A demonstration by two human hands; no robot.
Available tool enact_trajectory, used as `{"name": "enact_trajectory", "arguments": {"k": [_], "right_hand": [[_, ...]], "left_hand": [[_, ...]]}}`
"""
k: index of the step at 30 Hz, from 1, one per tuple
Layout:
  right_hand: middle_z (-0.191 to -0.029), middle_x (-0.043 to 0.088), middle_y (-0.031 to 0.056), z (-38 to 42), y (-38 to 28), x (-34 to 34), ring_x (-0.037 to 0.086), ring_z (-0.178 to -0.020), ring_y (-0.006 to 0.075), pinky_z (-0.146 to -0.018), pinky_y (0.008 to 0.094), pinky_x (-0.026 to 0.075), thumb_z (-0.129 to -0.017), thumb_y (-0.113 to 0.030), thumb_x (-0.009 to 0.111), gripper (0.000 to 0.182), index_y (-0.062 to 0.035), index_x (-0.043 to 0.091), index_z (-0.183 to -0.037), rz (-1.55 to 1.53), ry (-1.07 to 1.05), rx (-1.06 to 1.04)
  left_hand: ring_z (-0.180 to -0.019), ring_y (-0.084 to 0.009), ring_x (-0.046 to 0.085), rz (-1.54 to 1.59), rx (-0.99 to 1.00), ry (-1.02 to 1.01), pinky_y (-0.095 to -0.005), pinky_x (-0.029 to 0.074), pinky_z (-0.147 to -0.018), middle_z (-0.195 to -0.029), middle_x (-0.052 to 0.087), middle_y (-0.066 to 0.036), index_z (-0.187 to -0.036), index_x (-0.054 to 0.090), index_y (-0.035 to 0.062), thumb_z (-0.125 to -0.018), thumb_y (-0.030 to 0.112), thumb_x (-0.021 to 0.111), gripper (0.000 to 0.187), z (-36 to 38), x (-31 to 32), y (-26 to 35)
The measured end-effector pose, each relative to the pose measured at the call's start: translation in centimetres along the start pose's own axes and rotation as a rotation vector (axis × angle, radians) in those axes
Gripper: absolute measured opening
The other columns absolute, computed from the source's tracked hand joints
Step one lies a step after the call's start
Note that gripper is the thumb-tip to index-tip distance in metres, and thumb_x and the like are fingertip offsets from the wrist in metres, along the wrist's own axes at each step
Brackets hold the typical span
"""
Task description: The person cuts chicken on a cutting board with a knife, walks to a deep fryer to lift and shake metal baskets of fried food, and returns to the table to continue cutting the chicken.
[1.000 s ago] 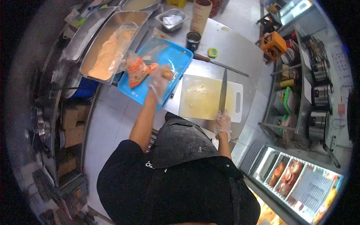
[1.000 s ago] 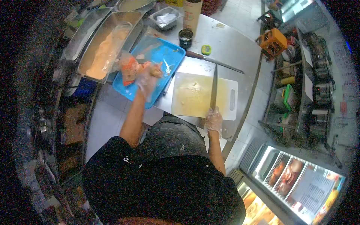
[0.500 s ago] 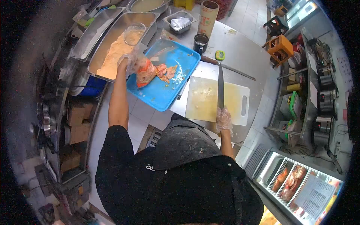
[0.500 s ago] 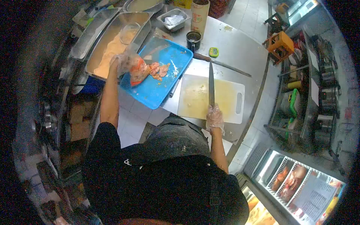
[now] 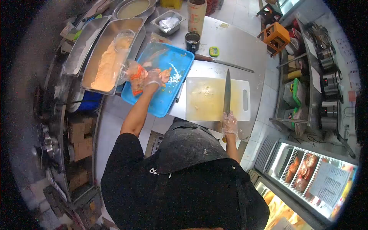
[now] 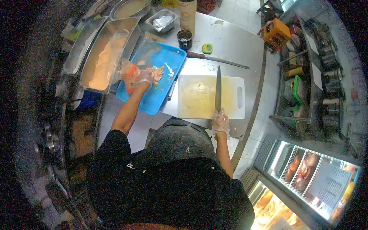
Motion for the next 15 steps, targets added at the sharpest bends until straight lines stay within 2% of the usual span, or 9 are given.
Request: {"name": "enact_trajectory", "arguments": {"k": [1,2,3,4,5,9,12,14,15], "right_hand": [[-0.100,0.050,0.0177,-0.5,0.9,0.1,0.054,-0.082,0.0339,-0.068,0.0423,0.045,-0.083,-0.017,0.042,0.024,-0.0077,0.051,-0.103,-0.171,-0.147,0.219],[-0.109,0.048,0.0189,0.0,1.8,1.1,0.053,-0.089,0.0348,-0.076,0.0418,0.044,-0.087,-0.021,0.039,0.028,-0.0073,0.049,-0.109,-0.347,-0.295,0.436],[-0.109,0.048,0.0189,0.6,2.3,2.1,0.053,-0.089,0.0348,-0.076,0.0418,0.044,-0.087,-0.021,0.039,0.028,-0.0073,0.049,-0.109,-0.351,-0.296,0.445],[-0.099,0.051,0.0180,0.5,1.7,2.2,0.055,-0.083,0.0349,-0.068,0.0433,0.045,-0.084,-0.020,0.043,0.025,-0.0073,0.051,-0.103,-0.161,-0.166,0.216],[-0.090,0.054,0.0170,0.7,0.9,2.4,0.056,-0.076,0.0351,-0.061,0.0448,0.046,-0.081,-0.020,0.046,0.022,-0.0073,0.053,-0.098,0.032,-0.035,-0.011],[-0.096,0.055,0.0195,1.7,1.5,3.4,0.056,-0.079,0.0381,-0.064,0.0442,0.046,-0.081,-0.025,0.048,0.024,-0.0069,0.053,-0.096,0.039,0.042,-0.043],[-0.110,0.050,0.0207,1.8,3.1,3.9,0.055,-0.085,0.0387,-0.070,0.0439,0.046,-0.081,-0.024,0.048,0.026,-0.0072,0.053,-0.100,-0.321,-0.131,0.283],[-0.118,0.043,0.0192,1.9,3.5,2.8,0.052,-0.093,0.0361,-0.075,0.0417,0.044,-0.079,-0.023,0.050,0.028,-0.0071,0.053,-0.102,-0.457,-0.164,0.530],[-0.118,0.043,0.0192,2.9,4.3,4.4,0.052,-0.093,0.0361,-0.075,0.0417,0.044,-0.079,-0.023,0.050,0.028,-0.0071,0.053,-0.102,-0.456,-0.174,0.524]], "left_hand": [[-0.082,-0.0300,0.060,-0.026,0.048,0.048,-0.0360,0.047,-0.074,-0.085,0.061,-0.015,-0.091,0.064,0.0137,-0.073,0.034,0.052,0.029,-0.3,-0.9,0.8],[-0.081,-0.0302,0.060,0.052,-0.086,-0.126,-0.0361,0.047,-0.072,-0.086,0.062,-0.014,-0.093,0.063,0.0141,-0.073,0.035,0.053,0.030,-0.4,-0.2,-0.3],[-0.079,-0.0303,0.060,0.104,-0.230,-0.293,-0.0362,0.047,-0.071,-0.087,0.062,-0.013,-0.094,0.062,0.0144,-0.072,0.035,0.054,0.031,-0.1,-0.2,-1.1],[-0.077,-0.0285,0.060,0.130,-0.292,-0.337,-0.0358,0.047,-0.069,-0.085,0.062,-0.013,-0.094,0.062,0.0143,-0.073,0.036,0.054,0.031,0.1,-0.7,-1.5],[-0.075,-0.0267,0.060,0.172,-0.326,-0.300,-0.0354,0.046,-0.067,-0.083,0.062,-0.012,-0.093,0.063,0.0143,-0.073,0.036,0.054,0.031,0.0,-2.0,-1.7],[-0.066,-0.0196,0.058,0.496,-0.369,0.000,-0.0336,0.045,-0.060,-0.076,0.063,-0.009,-0.090,0.064,0.0141,-0.074,0.039,0.053,0.031,0.1,-7.3,-2.7],[-0.067,-0.0153,0.057,1.052,-0.514,0.129,-0.0308,0.044,-0.059,-0.074,0.061,-0.006,-0.091,0.064,0.0122,-0.076,0.035,0.054,0.029,-0.4,-4.7,-6.5],[-0.067,-0.0146,0.056,0.874,-0.537,0.074,-0.0293,0.044,-0.058,-0.076,0.061,-0.004,-0.092,0.063,0.0113,-0.077,0.030,0.055,0.026,-0.2,-6.7,-5.2],[-0.068,-0.0139,0.056,0.694,-0.560,0.020,-0.0277,0.044,-0.058,-0.077,0.061,-0.003,-0.094,0.062,0.0103,-0.078,0.026,0.055,0.024,0.5,-7.3,-5.0]]}}
Point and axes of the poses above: each hand's wrist, its own z-axis away from the middle knuckle, its own x-axis out of the palm, y = z × x, the point moved 8 cm from there along -z, towards the middle knuckle
